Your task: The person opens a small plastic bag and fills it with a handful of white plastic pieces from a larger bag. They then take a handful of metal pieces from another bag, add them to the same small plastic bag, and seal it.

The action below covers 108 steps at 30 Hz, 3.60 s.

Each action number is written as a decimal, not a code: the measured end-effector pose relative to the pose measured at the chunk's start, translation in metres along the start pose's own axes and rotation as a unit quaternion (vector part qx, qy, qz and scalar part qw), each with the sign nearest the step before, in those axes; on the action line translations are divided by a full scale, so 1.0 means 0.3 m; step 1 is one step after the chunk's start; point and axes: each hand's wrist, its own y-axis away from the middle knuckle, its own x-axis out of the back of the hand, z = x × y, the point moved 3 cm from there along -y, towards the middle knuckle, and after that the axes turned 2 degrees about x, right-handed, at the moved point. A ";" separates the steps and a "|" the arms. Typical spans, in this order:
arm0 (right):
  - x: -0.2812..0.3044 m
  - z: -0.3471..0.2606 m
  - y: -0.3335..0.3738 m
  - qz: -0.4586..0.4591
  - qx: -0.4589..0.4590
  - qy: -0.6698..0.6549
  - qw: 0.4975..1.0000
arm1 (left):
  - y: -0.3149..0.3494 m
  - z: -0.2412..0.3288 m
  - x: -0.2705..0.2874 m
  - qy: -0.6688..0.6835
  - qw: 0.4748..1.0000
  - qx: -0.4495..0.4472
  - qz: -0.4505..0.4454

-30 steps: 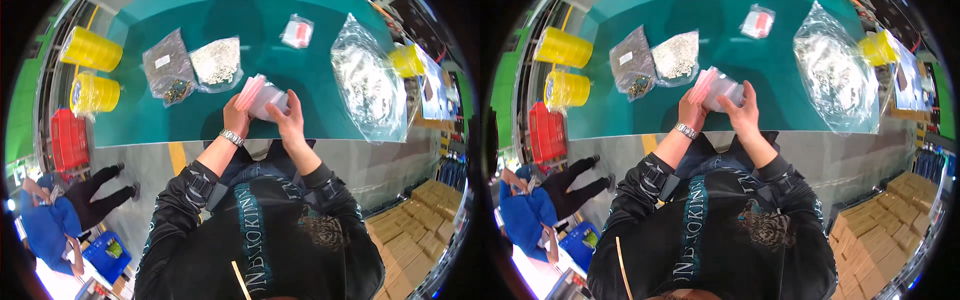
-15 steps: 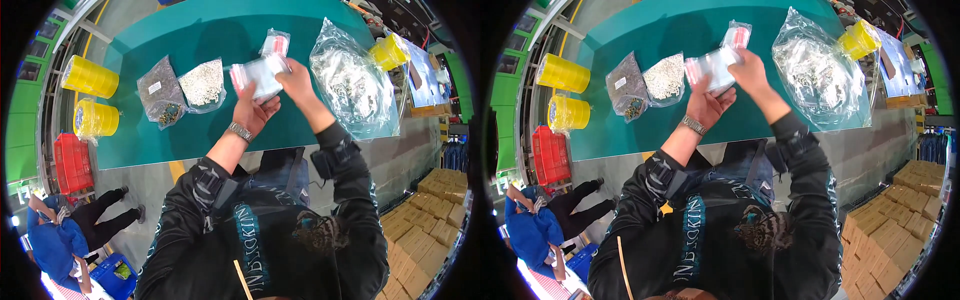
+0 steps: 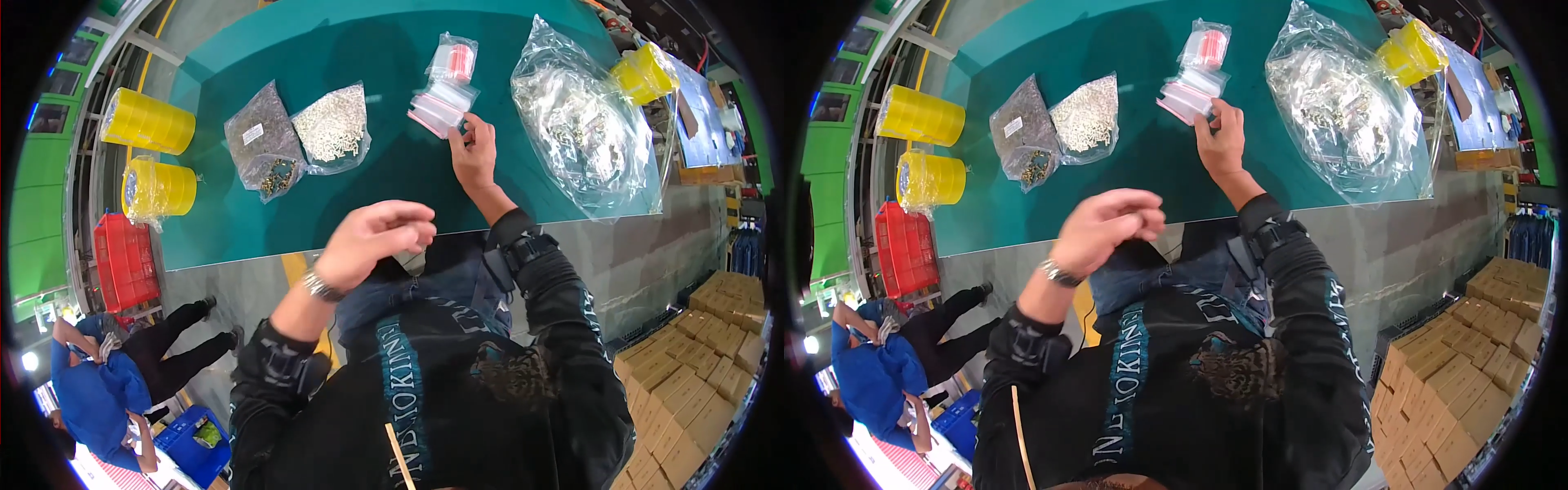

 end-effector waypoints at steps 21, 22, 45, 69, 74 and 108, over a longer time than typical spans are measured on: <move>-0.045 -0.019 -0.068 -0.122 -0.070 0.235 0.962 | 0.429 0.409 -0.424 -0.074 0.903 -0.323 -0.273; -0.051 -0.023 -0.071 -0.127 -0.064 0.230 0.963 | 0.427 0.408 -0.438 -0.086 0.904 -0.319 -0.269; -0.048 0.007 -0.026 -0.123 0.026 0.140 0.982 | 0.787 -0.326 0.460 -0.076 0.815 -0.016 0.575; -0.059 0.081 -0.247 -0.132 -0.147 0.150 0.969 | 0.692 -0.299 0.659 -0.253 0.814 -0.039 0.521; -0.073 0.047 -0.284 -0.194 -0.144 0.248 0.938 | 0.562 -0.327 0.628 -0.334 0.728 -0.046 0.597; 0.140 -0.012 -0.359 -0.275 -0.154 0.029 0.949 | 0.533 -0.275 0.509 -0.490 0.615 -0.116 0.607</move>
